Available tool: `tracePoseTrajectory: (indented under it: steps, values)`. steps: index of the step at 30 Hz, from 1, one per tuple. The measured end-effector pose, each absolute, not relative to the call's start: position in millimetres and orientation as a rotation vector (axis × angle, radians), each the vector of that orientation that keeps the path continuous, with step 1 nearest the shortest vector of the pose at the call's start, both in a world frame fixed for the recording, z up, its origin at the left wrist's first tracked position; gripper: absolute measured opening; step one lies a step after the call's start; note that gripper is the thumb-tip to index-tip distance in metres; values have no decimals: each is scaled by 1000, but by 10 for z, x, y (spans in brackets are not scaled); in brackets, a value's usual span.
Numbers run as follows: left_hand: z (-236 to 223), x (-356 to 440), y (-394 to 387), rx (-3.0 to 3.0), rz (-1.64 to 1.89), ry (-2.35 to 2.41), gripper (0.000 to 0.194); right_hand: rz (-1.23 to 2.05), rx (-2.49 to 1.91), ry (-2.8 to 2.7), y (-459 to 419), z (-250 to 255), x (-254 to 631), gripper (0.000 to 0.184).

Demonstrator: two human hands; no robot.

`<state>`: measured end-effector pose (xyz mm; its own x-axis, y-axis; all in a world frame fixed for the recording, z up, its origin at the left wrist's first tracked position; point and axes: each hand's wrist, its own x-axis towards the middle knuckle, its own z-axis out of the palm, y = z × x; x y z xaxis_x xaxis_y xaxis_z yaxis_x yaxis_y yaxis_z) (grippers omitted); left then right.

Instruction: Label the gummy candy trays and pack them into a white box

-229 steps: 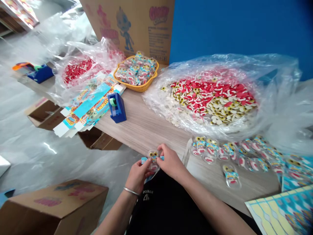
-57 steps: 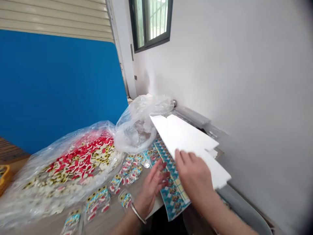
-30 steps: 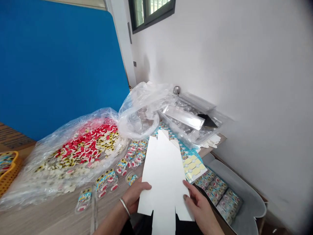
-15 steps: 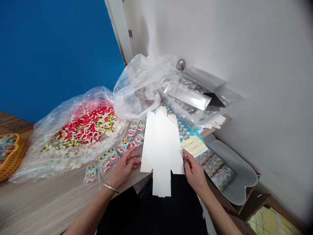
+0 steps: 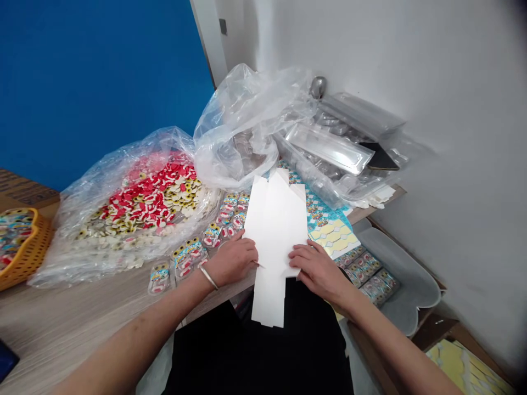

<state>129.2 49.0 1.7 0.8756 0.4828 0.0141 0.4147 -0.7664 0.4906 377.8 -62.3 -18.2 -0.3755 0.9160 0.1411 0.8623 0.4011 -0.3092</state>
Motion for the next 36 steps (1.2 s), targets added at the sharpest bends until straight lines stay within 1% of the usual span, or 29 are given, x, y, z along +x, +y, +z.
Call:
tracePoseTrajectory:
  steps: [2, 6, 9, 13, 16, 17, 20, 21, 22, 23, 24, 28, 30, 33, 36]
  values:
    - [10, 1423, 476, 2673, 168, 660, 19, 310, -1644, -2331, -511, -159, 3719, 8]
    - [-112, 1586, 319, 2773, 295, 815, 19, 134, -1802, -2316, -442, -200, 3551, 8]
    - [-198, 1635, 227, 2766, 338, 868, 20, 67, -1839, -2313, -444, -250, 3468, 11]
    - [-221, 1718, 203, 2703, 396, 874, 14, 53, -1837, -2341, -420, -278, 3463, 15]
    - [-212, 1772, 220, 2680, 391, 887, 17, 70, -1779, -2363, -451, -244, 3533, 15]
    - [-212, 1779, 229, 2673, 383, 903, 20, 56, -1748, -2373, -486, -228, 3565, 21]
    - [-215, 1768, 261, 2631, 358, 900, 20, -16, -1692, -2414, -656, -212, 3640, 60]
    - [-213, 1761, 270, 2620, 354, 883, 20, -23, -1683, -2429, -724, -226, 3647, 70]
    - [-208, 1758, 277, 2612, 351, 869, 21, -21, -1669, -2438, -791, -251, 3641, 76]
    - [-200, 1758, 282, 2607, 345, 861, 21, -21, -1637, -2442, -851, -284, 3624, 79]
    - [-190, 1763, 283, 2605, 338, 865, 21, -30, -1598, -2440, -903, -321, 3598, 77]
    - [-139, 1811, 279, 2610, 268, 912, 22, -178, -1534, -2315, -990, -430, 3479, 55]
    - [-116, 1838, 290, 2605, 214, 896, 23, -167, -1572, -2199, -958, -434, 3454, 54]
    - [-82, 1866, 344, 2540, 126, 861, 22, 0, -1581, -2028, -844, -412, 3460, 57]
    - [-6, 1863, 430, 2413, 125, 822, 19, 149, -1555, -1912, -714, -406, 3474, 62]
